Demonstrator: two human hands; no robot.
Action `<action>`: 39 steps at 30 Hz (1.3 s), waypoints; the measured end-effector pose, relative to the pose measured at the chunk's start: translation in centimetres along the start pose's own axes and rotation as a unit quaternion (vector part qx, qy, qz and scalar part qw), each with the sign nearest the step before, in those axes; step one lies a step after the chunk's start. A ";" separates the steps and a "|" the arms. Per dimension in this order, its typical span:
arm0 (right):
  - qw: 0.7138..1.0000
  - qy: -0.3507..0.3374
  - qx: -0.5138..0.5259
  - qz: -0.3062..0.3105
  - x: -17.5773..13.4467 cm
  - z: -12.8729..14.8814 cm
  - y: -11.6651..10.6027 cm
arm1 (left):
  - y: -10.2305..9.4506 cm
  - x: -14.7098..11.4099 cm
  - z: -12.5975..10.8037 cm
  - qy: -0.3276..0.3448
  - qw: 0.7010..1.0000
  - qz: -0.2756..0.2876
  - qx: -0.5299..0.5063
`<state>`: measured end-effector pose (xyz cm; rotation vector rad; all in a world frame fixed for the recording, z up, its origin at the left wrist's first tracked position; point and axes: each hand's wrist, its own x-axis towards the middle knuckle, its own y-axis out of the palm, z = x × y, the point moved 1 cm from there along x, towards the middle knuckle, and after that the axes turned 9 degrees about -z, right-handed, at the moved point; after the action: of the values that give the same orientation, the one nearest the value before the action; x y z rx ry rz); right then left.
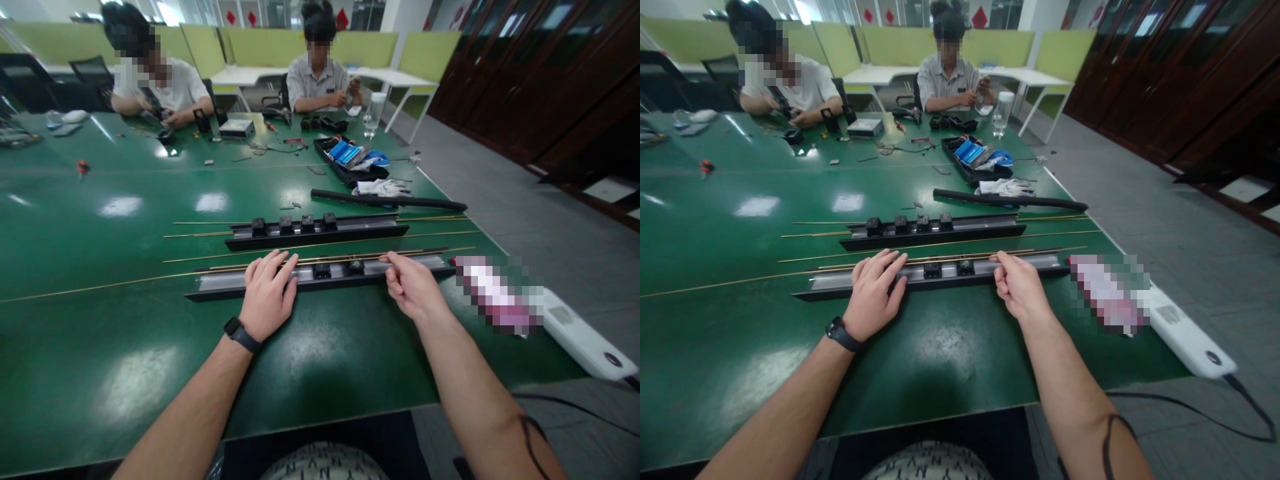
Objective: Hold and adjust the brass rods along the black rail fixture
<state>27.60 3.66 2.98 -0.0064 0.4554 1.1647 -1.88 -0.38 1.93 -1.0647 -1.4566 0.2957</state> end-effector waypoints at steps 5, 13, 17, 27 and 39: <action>1.000 0.003 0.010 -0.017 0.1 0.1 -0.2 | 0.1 -0.1 0.1 -0.002 1.000 0.001 0.000; 1.000 0.000 -0.001 -0.004 -0.2 0.1 0.1 | -0.1 0.0 0.0 -0.004 1.000 0.002 -0.003; 1.000 0.002 -0.005 0.002 -0.2 0.0 0.1 | -0.1 0.1 0.0 -0.005 1.000 0.004 -0.005; 1.000 -0.007 -0.009 -0.005 -0.2 0.2 0.0 | -0.2 0.1 -0.1 -0.010 1.000 0.003 -0.013; 1.000 -0.009 -0.005 -0.002 -0.1 0.1 0.0 | -0.1 0.0 0.0 -0.004 1.000 0.002 -0.003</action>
<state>27.61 3.63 3.06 -0.0061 0.4328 1.1627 -1.91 -0.42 1.99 -1.0712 -1.4637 0.2992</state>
